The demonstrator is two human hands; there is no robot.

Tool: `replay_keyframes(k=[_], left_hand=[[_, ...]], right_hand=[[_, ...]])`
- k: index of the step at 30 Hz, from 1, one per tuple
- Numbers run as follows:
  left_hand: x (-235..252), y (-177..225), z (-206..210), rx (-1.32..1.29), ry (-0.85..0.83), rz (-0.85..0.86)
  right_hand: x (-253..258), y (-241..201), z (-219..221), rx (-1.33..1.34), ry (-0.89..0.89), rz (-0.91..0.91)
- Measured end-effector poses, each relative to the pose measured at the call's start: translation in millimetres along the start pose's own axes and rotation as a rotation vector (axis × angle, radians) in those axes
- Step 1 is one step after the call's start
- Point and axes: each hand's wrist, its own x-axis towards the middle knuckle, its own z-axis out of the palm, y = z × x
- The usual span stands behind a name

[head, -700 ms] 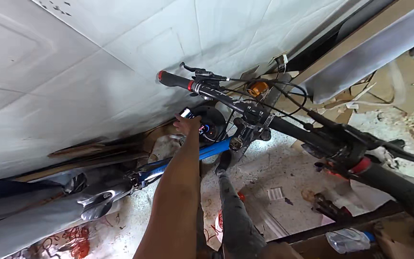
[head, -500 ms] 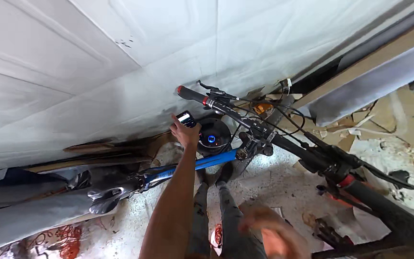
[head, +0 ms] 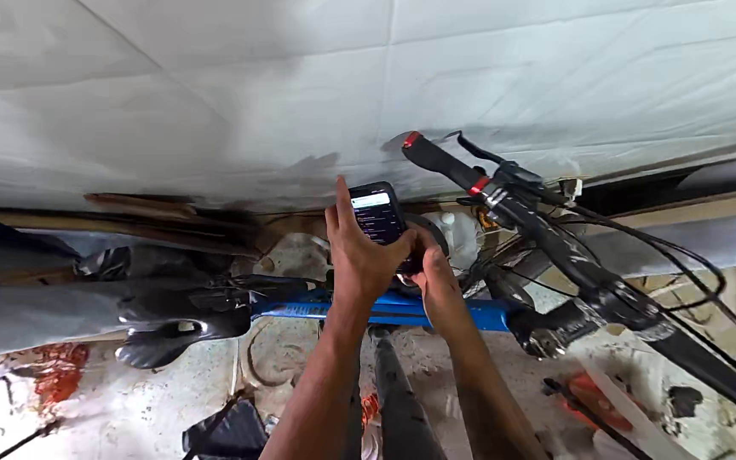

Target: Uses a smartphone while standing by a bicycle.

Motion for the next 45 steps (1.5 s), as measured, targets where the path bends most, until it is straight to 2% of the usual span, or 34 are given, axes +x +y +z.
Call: replay_keyframes(k=[5,8,10,12,15,19,22,28,33,45], left_hand=[[16.2,-17.2,3.7,-0.11,-0.058,0.001],[25.7,-29.3,4.9,-0.375,-0.165,0.012],[34.9,-38.4,8.4,-0.547,-0.206,0.083],[44.2,-44.9,12.2,-0.678,-0.231,0.152],[53.3,-45.1,18.6,-0.809,-0.214,0.163],[68.0,-41.1,21.0,-0.753,-0.101,0.155],[76.7,-39.2,23.2,-0.703,-0.053,0.212],[65.4,-50.1,21.8,-0.711,-0.227,0.297],[49.3,-56.2,25.2,-0.834,-0.342,0.283],[34.3,-60.6,35.8,-0.94,-0.398,0.3]], right_hand=[[25.1,16.5,-9.1,0.152,-0.137,0.062],[34.3,14.0,-17.8,0.214,-0.155,0.076],[38.9,14.6,-22.7,0.168,-0.175,0.078],[42.9,19.5,-26.4,0.174,-0.187,0.079],[45.9,23.0,-28.9,0.197,-0.182,0.092],[45.8,23.7,-27.6,0.203,-0.186,0.117],[44.5,22.5,-27.0,0.2,-0.172,0.119],[43.2,23.4,-30.0,0.225,-0.114,0.053],[42.0,27.3,-30.6,0.232,-0.068,0.045],[40.3,29.6,-26.7,0.274,-0.037,-0.004]])
